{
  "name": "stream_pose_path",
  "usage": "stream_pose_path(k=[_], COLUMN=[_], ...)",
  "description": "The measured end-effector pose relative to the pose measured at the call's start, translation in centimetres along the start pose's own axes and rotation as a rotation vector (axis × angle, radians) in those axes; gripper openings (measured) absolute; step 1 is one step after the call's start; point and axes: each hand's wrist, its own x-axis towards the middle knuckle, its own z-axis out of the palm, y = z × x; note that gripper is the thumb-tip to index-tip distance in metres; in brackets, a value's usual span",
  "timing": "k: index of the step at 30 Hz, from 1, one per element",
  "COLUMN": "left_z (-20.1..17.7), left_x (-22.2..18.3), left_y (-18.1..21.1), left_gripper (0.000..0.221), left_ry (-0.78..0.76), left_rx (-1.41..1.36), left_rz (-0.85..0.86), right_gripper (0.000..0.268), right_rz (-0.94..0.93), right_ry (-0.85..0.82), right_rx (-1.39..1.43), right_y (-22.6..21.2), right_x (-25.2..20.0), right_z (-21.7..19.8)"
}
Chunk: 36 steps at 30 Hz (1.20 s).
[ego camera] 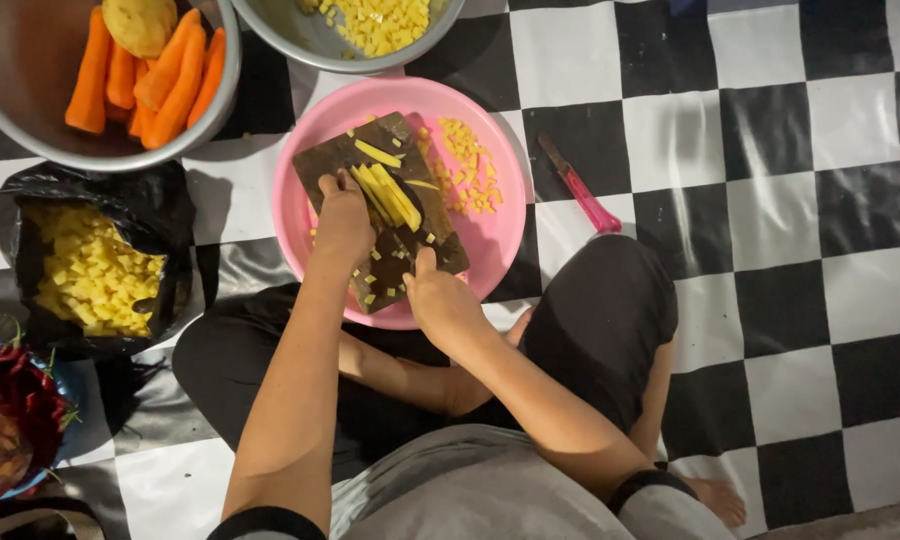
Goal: Dicing a potato into small cubes using a large knife on a cutting board.
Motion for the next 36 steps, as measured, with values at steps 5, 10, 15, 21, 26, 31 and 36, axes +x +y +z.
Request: stream_pose_path(k=[5,10,15,21,26,31,36], left_z=[1.5,2.1,2.4,0.7,0.4,1.3,2.2], left_x=[1.8,1.1,1.1,-0.6,-0.8,0.1,1.2], left_y=[-1.0,-1.3,-1.7,-1.2,-1.8,-2.4,-3.4], left_gripper=[0.095,0.094,0.092,0.101,0.099,0.094,0.088], left_ry=[0.016,0.05,0.065,0.055,0.036,0.018,0.051], left_rx=[0.057,0.092,0.203,-0.001,-0.031,0.027,-0.001], left_rz=[-0.014,-0.025,0.055,0.054,0.051,0.017,0.065], right_gripper=[0.036,0.033,0.04,0.039,0.035,0.031,0.03], right_rz=[-0.011,-0.007,0.105,0.15,0.073,0.017,0.024], right_ry=[0.025,0.035,-0.032,-0.052,0.004,0.019,0.001], right_rx=[-0.042,-0.005,0.007,-0.024,0.011,0.048,0.01], right_y=[0.8,1.7,4.8,5.4,2.7,0.5,0.0], right_x=[3.3,2.9,-0.2,-3.3,-4.1,-2.7,-1.6], right_z=[1.4,2.0,3.9,3.0,1.0,0.7,1.2])
